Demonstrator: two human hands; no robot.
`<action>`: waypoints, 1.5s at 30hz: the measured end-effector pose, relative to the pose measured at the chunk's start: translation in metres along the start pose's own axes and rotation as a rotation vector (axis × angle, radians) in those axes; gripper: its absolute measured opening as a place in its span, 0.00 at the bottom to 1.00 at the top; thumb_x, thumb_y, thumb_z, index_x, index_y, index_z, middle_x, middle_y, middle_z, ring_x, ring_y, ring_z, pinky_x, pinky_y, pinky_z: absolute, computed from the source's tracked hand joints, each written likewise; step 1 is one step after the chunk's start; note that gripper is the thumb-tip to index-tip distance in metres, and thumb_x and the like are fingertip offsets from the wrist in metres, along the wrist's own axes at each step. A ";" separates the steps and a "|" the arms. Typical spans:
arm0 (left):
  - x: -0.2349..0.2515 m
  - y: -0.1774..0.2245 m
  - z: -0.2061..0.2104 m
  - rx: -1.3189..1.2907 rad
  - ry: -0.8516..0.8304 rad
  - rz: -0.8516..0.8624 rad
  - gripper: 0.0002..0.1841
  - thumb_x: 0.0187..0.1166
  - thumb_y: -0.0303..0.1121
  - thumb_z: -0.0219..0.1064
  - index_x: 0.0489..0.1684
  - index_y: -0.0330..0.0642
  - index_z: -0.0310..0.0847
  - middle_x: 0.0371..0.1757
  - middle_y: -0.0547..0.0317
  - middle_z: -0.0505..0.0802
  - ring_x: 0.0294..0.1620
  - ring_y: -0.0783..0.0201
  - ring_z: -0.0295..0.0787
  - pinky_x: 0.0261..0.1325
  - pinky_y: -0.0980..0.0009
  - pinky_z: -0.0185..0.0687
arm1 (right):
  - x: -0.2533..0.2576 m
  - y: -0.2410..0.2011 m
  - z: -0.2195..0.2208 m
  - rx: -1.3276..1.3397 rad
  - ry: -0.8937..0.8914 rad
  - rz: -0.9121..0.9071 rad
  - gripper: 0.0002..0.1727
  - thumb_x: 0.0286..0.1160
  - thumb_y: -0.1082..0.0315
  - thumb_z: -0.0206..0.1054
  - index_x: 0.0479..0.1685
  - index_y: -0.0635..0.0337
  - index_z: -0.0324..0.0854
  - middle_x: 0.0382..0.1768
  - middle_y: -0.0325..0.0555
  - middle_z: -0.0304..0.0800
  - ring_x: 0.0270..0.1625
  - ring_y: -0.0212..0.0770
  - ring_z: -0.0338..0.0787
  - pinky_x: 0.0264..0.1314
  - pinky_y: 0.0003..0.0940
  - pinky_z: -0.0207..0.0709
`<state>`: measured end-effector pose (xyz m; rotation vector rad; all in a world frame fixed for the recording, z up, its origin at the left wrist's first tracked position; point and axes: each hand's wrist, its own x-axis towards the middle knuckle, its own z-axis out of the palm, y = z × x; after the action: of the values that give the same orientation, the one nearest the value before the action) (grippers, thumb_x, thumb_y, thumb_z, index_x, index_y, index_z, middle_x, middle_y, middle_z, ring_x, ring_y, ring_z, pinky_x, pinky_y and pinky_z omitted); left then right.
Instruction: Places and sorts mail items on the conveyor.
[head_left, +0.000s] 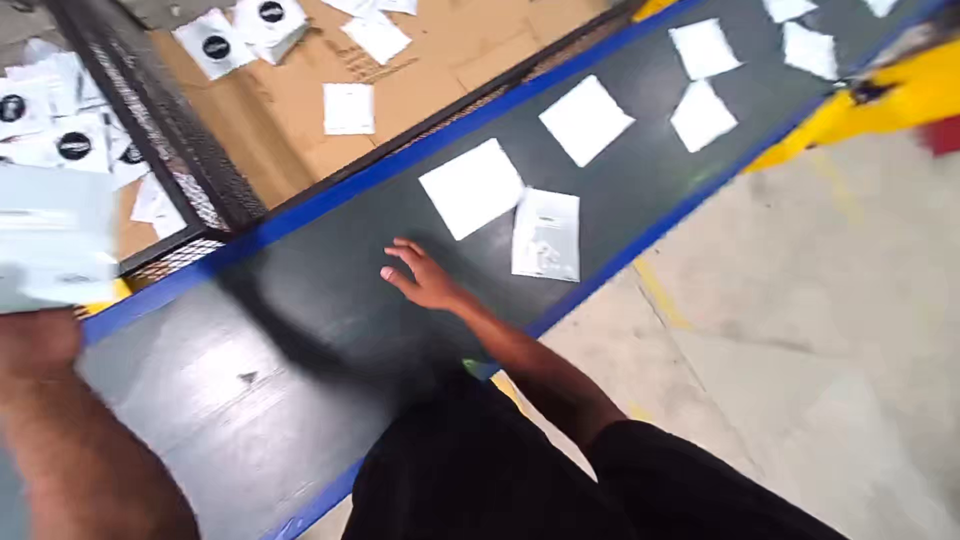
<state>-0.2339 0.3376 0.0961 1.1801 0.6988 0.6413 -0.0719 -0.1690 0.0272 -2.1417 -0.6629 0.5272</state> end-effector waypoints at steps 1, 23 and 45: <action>0.019 0.000 -0.007 0.092 0.113 -0.058 0.23 0.94 0.32 0.37 0.85 0.30 0.52 0.80 0.40 0.75 0.76 0.52 0.80 0.77 0.57 0.79 | -0.023 0.011 0.002 0.005 0.003 0.033 0.35 0.83 0.36 0.58 0.77 0.52 0.79 0.84 0.48 0.73 0.85 0.41 0.74 0.84 0.44 0.73; -0.105 -0.156 0.194 1.608 -0.796 -0.013 0.73 0.38 0.78 0.80 0.89 0.38 0.57 0.81 0.23 0.70 0.83 0.24 0.61 0.79 0.20 0.49 | -0.159 0.128 -0.046 -0.270 0.139 0.138 0.36 0.87 0.43 0.57 0.87 0.55 0.68 0.89 0.52 0.65 0.92 0.45 0.63 0.94 0.48 0.59; -0.333 -0.173 0.085 1.400 -0.269 -0.259 0.32 0.82 0.53 0.66 0.63 0.26 0.81 0.61 0.28 0.87 0.66 0.31 0.84 0.69 0.35 0.78 | -0.102 0.039 0.005 0.043 0.028 0.072 0.23 0.89 0.53 0.59 0.72 0.56 0.81 0.69 0.48 0.85 0.62 0.37 0.89 0.63 0.36 0.87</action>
<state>-0.3631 -0.0111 -0.0017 2.3235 1.0689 -0.3686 -0.1429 -0.2497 0.0072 -2.1352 -0.5562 0.5441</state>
